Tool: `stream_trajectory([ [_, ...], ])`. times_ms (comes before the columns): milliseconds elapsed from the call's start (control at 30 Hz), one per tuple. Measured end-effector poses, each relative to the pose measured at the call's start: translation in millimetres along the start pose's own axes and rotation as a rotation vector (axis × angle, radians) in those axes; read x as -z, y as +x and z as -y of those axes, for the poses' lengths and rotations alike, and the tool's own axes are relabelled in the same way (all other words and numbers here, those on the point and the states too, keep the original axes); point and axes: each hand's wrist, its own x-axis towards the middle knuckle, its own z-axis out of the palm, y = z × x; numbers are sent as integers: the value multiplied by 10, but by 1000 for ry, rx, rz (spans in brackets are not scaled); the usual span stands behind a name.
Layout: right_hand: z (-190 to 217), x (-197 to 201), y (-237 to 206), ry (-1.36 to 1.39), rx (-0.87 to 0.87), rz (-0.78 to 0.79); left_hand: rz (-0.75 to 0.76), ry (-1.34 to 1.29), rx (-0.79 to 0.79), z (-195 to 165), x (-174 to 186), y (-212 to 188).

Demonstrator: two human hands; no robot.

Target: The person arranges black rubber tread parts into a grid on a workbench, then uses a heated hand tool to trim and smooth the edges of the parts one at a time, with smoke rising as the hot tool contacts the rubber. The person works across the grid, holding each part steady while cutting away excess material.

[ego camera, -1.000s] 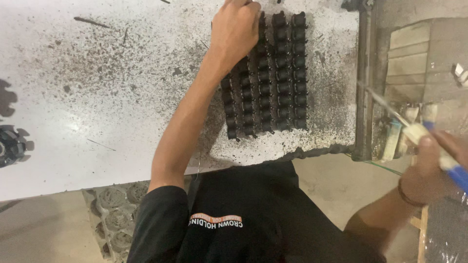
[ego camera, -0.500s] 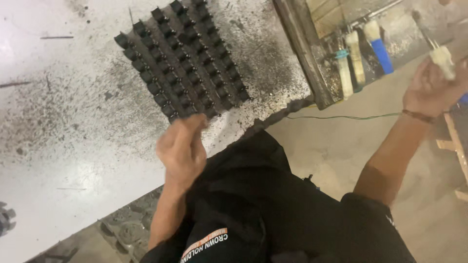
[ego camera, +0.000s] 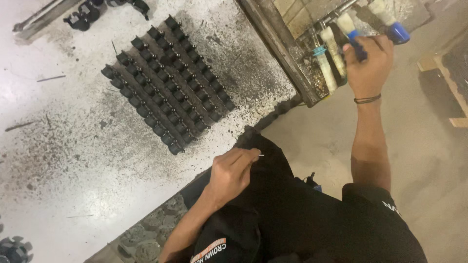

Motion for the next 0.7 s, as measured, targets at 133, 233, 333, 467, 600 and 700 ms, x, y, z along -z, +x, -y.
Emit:
stream_trajectory([
  [133,-179,-86,216,-175,15,69,14,-33,28,6,-80,-27],
  [233,-46,-44,231,-140,29,4,20,-71,25,25,-87,-39],
  [333,276,62,61,74,23,76,-6,-1,100,41,-74,-17],
  [467,610,26,-78,21,-20,176,-3,-78,119,-1,-72,25],
  [600,764,176,-215,51,-75,107,-9,-76,138,2,-63,0],
  [700,981,558,-484,120,-70,90,-80,-141,212,114,-63,-50],
])
